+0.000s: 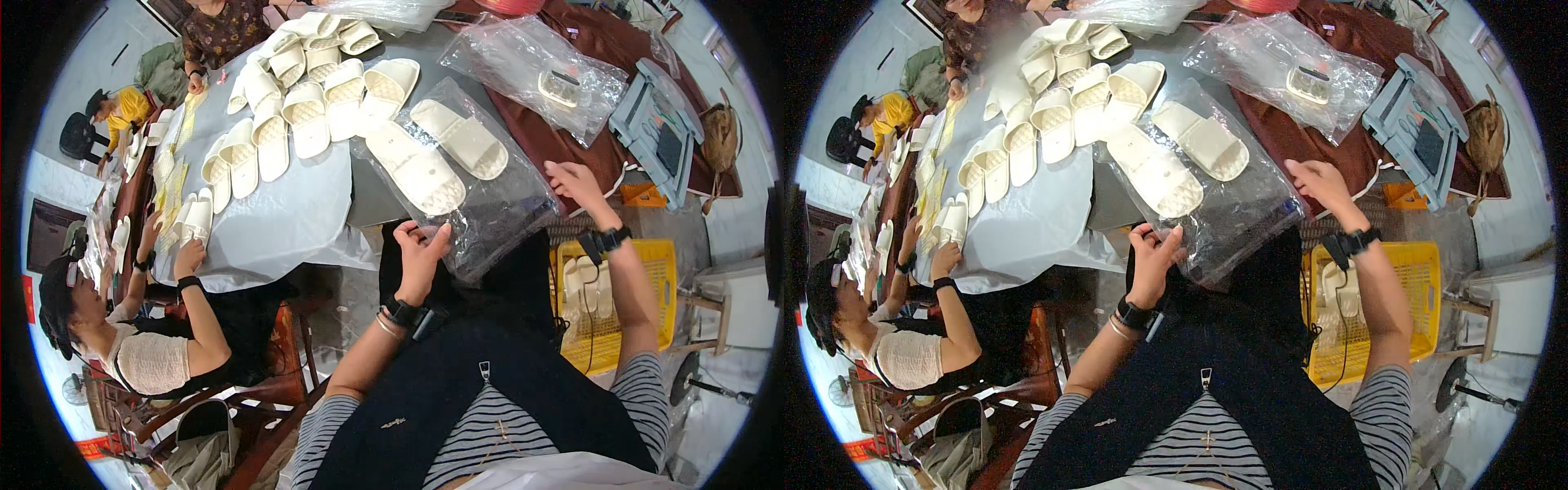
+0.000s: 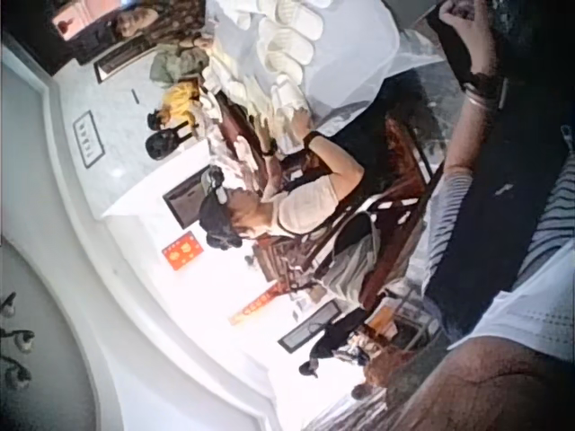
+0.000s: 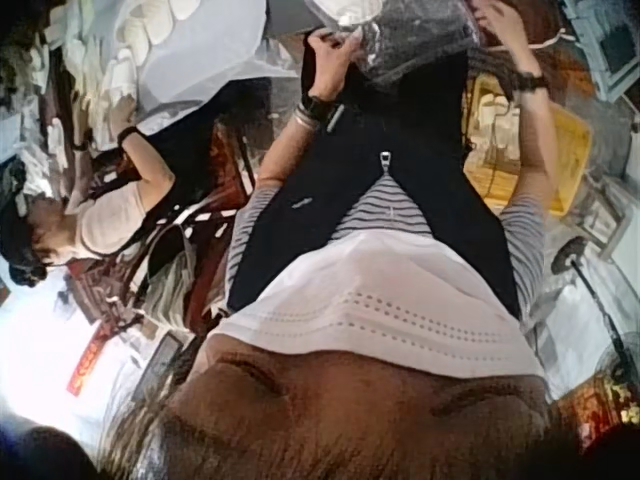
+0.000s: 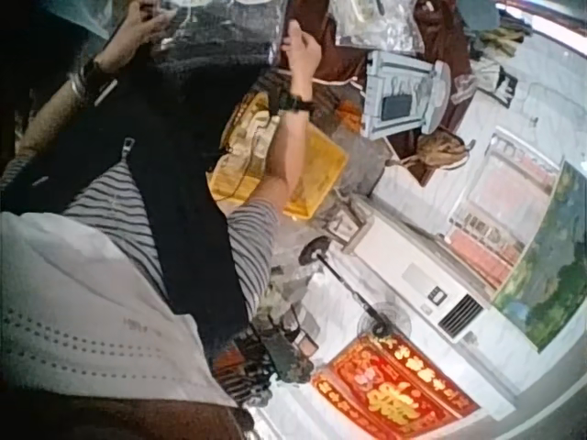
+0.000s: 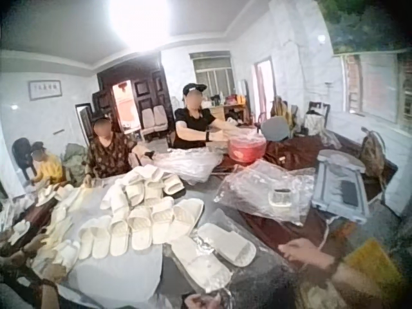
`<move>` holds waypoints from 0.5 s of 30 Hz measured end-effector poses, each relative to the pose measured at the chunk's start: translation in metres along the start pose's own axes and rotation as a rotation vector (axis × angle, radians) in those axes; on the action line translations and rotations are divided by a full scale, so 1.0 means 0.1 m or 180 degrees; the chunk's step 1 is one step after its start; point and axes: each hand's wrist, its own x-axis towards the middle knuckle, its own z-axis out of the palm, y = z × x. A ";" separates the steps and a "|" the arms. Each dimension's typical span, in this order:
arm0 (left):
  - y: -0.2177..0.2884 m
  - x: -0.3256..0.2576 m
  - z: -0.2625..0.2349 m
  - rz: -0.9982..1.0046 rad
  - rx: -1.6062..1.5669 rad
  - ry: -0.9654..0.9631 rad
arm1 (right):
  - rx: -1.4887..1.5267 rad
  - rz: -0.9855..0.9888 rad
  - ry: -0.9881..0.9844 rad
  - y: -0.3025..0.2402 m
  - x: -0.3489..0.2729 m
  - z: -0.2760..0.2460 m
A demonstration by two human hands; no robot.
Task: The recorder is packing white slippers into clear plastic bags and placing them into a yellow basket.
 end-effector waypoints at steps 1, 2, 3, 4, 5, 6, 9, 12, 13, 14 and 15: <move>0.01 -0.01 0.00 -0.0080 -0.0088 0.0064 | -0.0453 -0.0191 -0.0045 -0.09 0.02 0.10; -0.06 0.00 -0.10 -0.0090 -0.0084 0.0088 | -0.0903 -0.0392 -0.0109 -0.13 0.04 0.16; -0.14 0.05 -0.22 -0.0198 -0.0262 -0.0113 | -0.0901 -0.0386 -0.0108 -0.08 0.07 0.17; -0.23 0.08 -0.32 -0.0307 -0.0439 -0.0313 | -0.1166 -0.0904 -0.0030 0.00 0.12 0.21; -0.20 0.04 -0.32 -0.0230 -0.0309 -0.0125 | -0.1424 -0.1415 0.0049 0.05 0.15 0.23; -0.18 0.02 -0.35 -0.0243 -0.0299 -0.0128 | -0.1417 -0.1400 0.0051 0.11 0.17 0.20; -0.06 -0.06 -0.41 0.0052 -0.0243 -0.0075 | -0.0745 -0.1123 -0.0116 0.19 0.19 0.08; -0.08 -0.11 -0.50 0.0169 -0.0310 -0.0385 | 0.0407 -0.0490 -0.0890 0.15 0.09 0.07; -0.11 -0.13 -0.51 0.0154 -0.0310 -0.0370 | 0.0194 -0.0450 -0.0848 0.13 0.03 0.09; -0.09 -0.16 -0.47 0.0133 -0.0036 -0.0340 | 0.0193 -0.0431 -0.0855 0.06 -0.01 0.06; -0.08 -0.18 -0.45 0.0107 0.0237 -0.0308 | 0.0281 -0.0480 -0.0939 0.02 -0.05 0.04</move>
